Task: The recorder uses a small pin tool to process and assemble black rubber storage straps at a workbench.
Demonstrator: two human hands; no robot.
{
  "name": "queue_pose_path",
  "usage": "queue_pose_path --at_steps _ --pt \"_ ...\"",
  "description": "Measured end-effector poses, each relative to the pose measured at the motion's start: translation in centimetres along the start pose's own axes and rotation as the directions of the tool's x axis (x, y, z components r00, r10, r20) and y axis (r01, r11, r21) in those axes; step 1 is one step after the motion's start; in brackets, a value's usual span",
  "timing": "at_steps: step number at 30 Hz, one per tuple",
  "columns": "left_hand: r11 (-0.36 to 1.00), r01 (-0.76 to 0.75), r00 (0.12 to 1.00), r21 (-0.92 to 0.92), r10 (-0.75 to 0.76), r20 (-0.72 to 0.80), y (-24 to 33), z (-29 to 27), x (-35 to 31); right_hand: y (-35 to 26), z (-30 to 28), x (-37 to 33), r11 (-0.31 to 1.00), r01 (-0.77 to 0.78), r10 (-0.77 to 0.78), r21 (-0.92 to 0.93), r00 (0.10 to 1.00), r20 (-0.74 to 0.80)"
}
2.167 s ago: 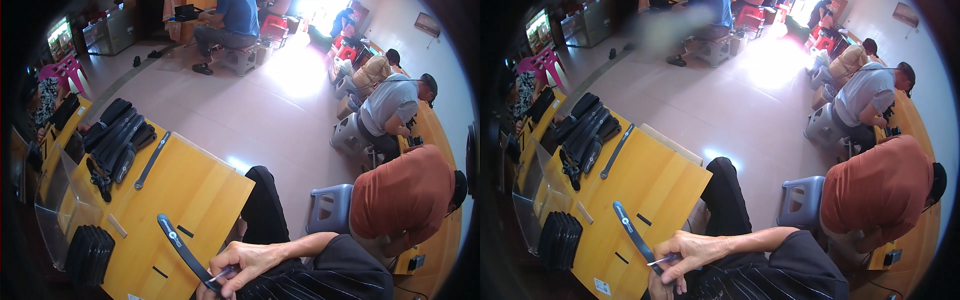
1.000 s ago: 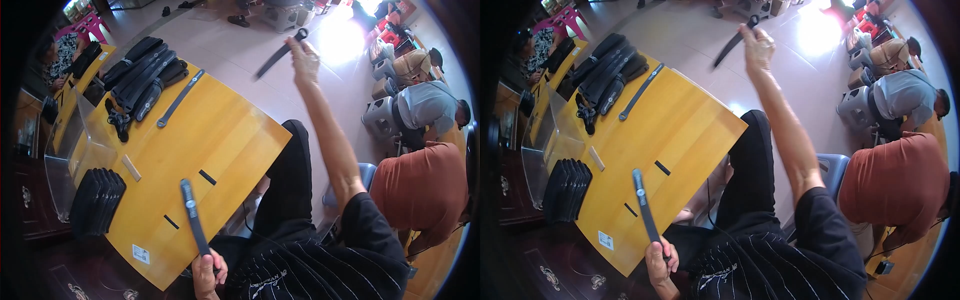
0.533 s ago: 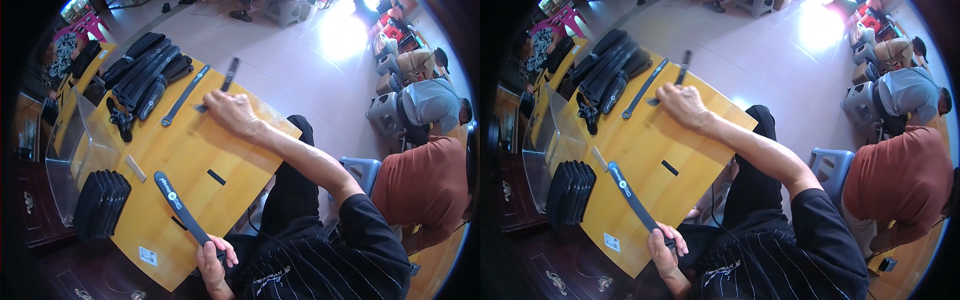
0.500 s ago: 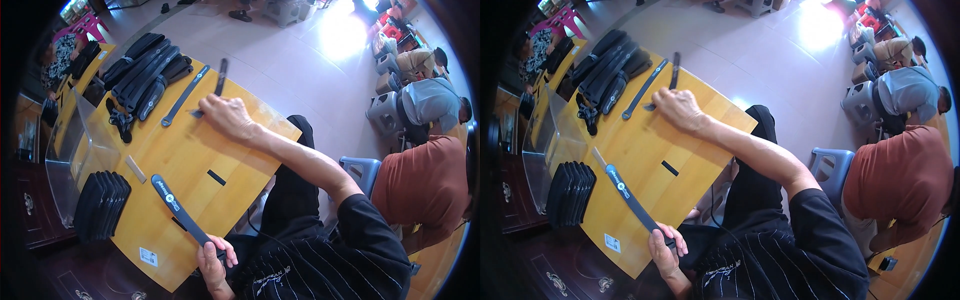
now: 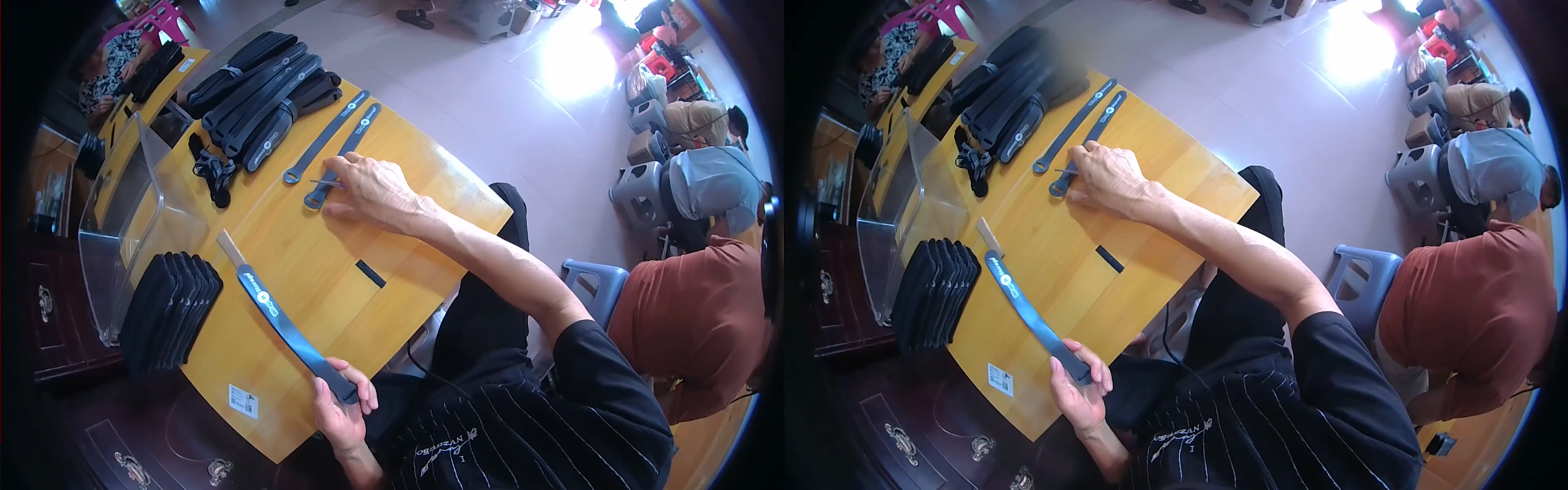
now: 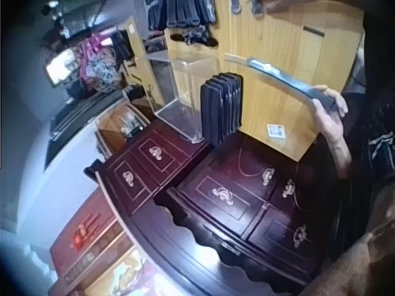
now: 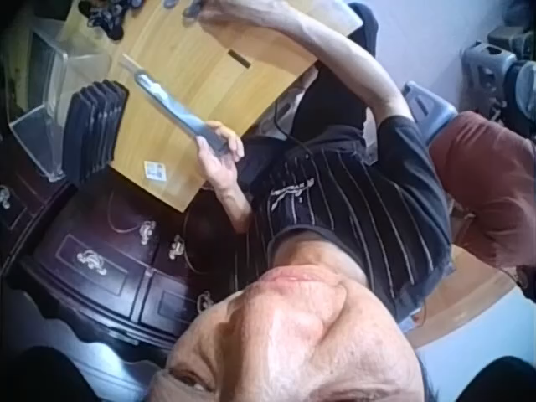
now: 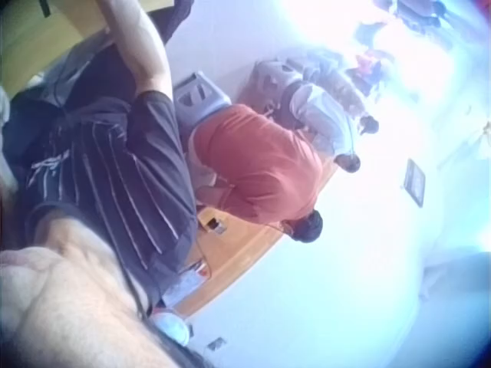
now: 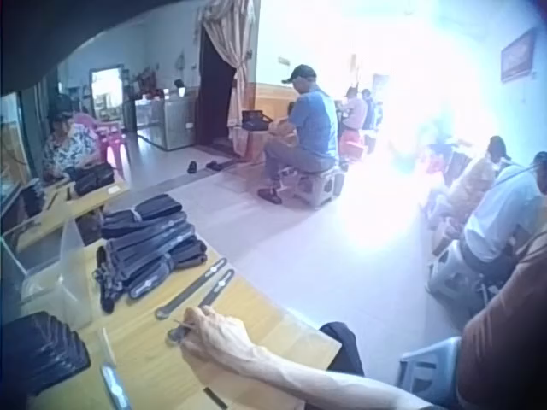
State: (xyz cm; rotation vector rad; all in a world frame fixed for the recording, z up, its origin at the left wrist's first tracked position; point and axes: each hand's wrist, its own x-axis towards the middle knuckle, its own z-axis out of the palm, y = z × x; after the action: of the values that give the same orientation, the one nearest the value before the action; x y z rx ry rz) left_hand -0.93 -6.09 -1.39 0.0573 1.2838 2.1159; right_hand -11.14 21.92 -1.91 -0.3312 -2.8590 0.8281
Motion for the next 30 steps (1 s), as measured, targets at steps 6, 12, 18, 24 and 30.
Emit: queue_pose_path --at_steps 6,12,18,24,30 --pt "0.968 -0.215 0.977 0.128 0.213 0.029 0.6 0.7 0.6 -1.4 -1.9 -3.6 0.972 0.038 -0.031 0.233 0.999 -0.035" --pt "0.927 -0.358 0.930 0.110 0.365 -0.050 1.8 1.5 2.2 -5.0 -5.4 -12.7 0.775 -0.095 -0.004 0.625 0.988 0.155" --pt "0.885 -0.465 0.885 -0.017 0.463 -0.051 0.7 2.5 3.5 -5.9 -3.5 -16.3 0.614 0.025 -0.186 0.789 0.976 0.113" --pt "0.882 -0.459 0.879 0.103 0.468 -0.093 0.3 3.8 3.5 -6.5 -2.0 -16.2 0.626 0.146 -0.164 0.766 0.985 -0.054" --pt "0.861 -0.491 0.858 0.134 0.504 -0.100 -0.3 3.8 3.8 -6.3 -2.8 -16.0 0.688 0.059 -0.148 0.723 0.987 0.061"
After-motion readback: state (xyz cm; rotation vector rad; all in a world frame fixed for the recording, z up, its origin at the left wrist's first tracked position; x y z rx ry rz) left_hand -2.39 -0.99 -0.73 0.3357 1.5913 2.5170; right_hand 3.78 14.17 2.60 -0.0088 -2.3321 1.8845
